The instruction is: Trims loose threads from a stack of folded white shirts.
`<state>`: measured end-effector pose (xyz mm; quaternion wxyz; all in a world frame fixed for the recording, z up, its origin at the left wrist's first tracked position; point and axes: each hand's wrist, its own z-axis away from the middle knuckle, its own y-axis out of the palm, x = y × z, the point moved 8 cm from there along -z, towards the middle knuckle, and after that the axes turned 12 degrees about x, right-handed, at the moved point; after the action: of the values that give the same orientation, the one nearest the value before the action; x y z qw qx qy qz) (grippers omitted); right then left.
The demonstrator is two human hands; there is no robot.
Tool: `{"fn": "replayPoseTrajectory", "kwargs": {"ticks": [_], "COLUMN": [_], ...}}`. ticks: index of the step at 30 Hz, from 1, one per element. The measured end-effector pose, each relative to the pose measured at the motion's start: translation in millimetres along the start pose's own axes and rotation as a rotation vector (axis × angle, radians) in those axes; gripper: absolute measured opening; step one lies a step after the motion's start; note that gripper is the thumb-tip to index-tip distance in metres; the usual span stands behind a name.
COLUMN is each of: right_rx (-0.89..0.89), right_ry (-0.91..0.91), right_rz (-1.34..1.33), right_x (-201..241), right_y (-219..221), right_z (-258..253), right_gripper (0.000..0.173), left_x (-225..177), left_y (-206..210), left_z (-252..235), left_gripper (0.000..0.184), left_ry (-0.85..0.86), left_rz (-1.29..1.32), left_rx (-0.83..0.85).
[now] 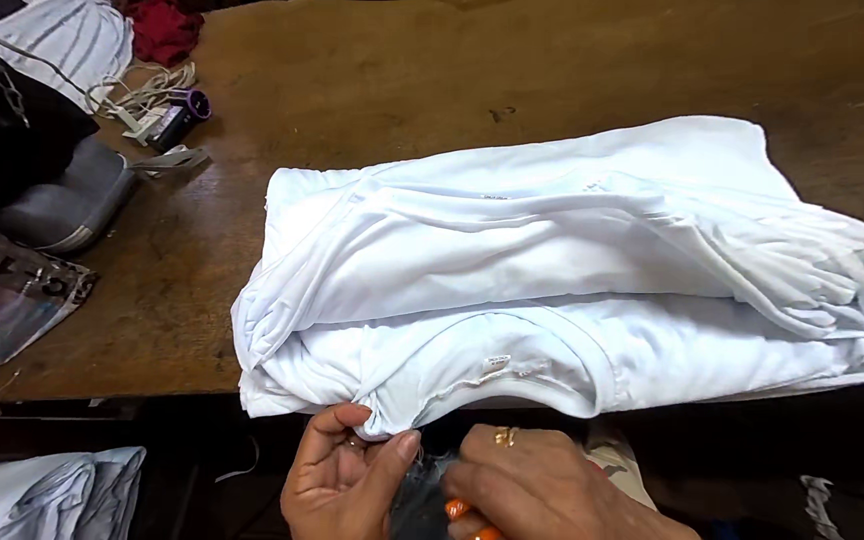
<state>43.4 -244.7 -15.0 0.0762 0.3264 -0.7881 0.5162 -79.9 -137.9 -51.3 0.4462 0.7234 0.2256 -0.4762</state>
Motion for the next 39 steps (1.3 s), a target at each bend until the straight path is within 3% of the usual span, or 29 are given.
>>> {"fn": "replayPoseTrajectory", "kwargs": {"ticks": [2,3,6,9,16,29,36,39], "right_rx": [-0.062,-0.103,-0.199,-0.218,-0.222,-0.241,-0.246,-0.212], "right_ry": [0.117,0.172,0.232,0.181,0.065,0.008,0.129,0.113], "right_rz": [0.045,0.091,0.245,0.302,0.284,0.309,0.127,0.185], "right_x": [-11,-18,-31,-30,-20,-17,-33,-35], "right_y": [-8,-12,-21,-19,-12,-8,-23,-26], "right_z": [7,11,23,25,7,0,3,13], "right_gripper": [0.046,0.047,0.040,0.038,0.034,0.029,0.033,0.035], "left_x": [1,1,1,0,0,3,2,0], "left_y": [0,0,1,2,1,3,4,6], "left_z": [-1,-1,2,3,6,9,10,10], "left_gripper": [0.038,0.040,0.044,0.046,0.048,0.052,0.055,0.056], "left_ry": [-0.019,-0.023,-0.054,-0.092,-0.166,-0.282,-0.264,-0.241], "left_rz": [0.017,0.028,0.041,0.073,0.108,0.185,0.162,0.132], "left_rx": [-0.007,0.005,0.033,0.039,0.008,-0.038,-0.015,-0.009]}}
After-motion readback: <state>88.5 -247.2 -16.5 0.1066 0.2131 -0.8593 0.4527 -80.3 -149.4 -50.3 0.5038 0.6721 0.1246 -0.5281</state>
